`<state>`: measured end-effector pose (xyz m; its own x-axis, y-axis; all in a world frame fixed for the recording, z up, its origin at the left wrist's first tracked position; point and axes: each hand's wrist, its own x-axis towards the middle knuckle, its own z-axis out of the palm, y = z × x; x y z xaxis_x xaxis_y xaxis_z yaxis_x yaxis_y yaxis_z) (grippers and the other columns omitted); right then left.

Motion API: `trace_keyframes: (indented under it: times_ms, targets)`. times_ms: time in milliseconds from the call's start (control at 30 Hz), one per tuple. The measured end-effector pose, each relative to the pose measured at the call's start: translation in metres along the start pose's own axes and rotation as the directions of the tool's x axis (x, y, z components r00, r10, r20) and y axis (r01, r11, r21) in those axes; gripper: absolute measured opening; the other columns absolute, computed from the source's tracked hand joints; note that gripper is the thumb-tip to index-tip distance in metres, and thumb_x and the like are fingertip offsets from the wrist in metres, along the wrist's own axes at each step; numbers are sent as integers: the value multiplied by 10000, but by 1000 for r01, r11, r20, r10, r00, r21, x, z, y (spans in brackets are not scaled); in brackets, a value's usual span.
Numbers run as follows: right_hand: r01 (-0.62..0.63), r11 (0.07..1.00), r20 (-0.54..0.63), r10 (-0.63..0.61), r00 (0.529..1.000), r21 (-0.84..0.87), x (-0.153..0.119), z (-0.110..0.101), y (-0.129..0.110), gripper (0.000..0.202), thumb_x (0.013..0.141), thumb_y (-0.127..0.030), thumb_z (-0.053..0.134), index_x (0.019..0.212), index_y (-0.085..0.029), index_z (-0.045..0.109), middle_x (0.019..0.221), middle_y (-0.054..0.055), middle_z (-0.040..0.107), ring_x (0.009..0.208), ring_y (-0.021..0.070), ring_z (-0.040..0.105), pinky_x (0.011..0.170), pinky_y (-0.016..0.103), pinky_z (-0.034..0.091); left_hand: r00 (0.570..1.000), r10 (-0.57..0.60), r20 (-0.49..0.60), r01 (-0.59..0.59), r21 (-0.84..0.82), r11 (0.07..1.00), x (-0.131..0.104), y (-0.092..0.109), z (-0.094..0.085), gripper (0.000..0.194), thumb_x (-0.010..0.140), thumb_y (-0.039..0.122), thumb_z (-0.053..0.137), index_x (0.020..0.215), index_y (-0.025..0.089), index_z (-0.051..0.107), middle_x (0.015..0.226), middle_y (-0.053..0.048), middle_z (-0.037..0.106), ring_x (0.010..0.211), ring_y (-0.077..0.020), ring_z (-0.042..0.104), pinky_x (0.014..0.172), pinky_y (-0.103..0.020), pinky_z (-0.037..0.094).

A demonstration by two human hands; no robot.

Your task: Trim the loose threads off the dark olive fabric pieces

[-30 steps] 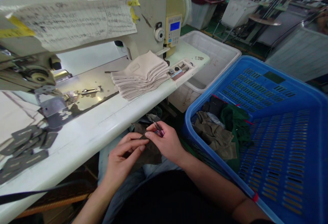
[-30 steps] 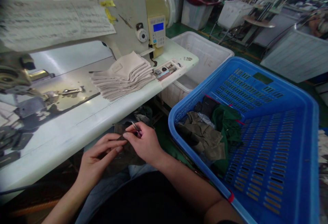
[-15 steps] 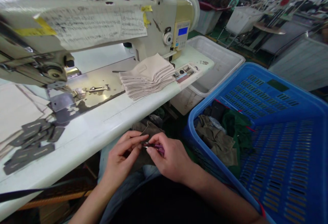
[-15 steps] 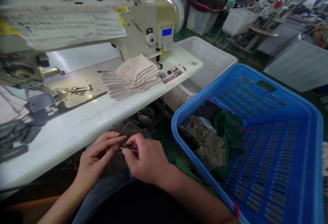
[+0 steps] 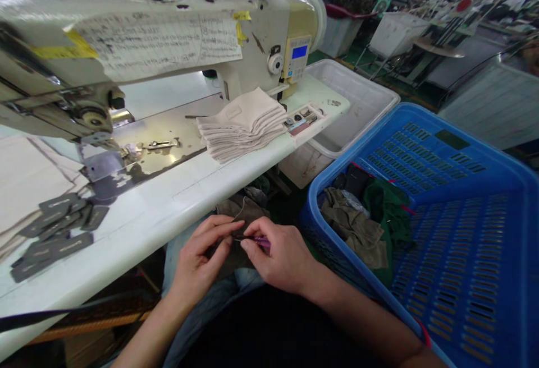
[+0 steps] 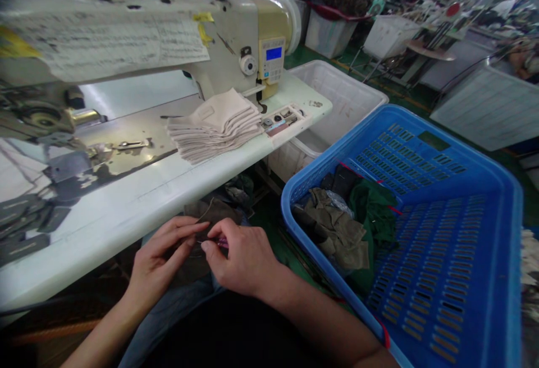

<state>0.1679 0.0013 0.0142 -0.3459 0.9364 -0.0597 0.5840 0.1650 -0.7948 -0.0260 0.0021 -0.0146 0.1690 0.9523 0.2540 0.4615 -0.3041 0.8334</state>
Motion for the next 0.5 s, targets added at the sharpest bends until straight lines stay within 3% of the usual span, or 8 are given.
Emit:
trace_keyframes:
  times_ms: [500]
  targets:
    - [5, 999, -12, -5, 1000, -46, 1, -2, 2, 150, 945, -346, 589, 1006, -221, 646, 931, 24, 774, 855, 217, 741, 738, 305, 481, 995, 98, 22, -99, 35, 994, 1, -2, -2, 324, 938, 178, 541, 1145, 295, 760, 968, -35, 690, 901, -168, 668, 782, -265, 554]
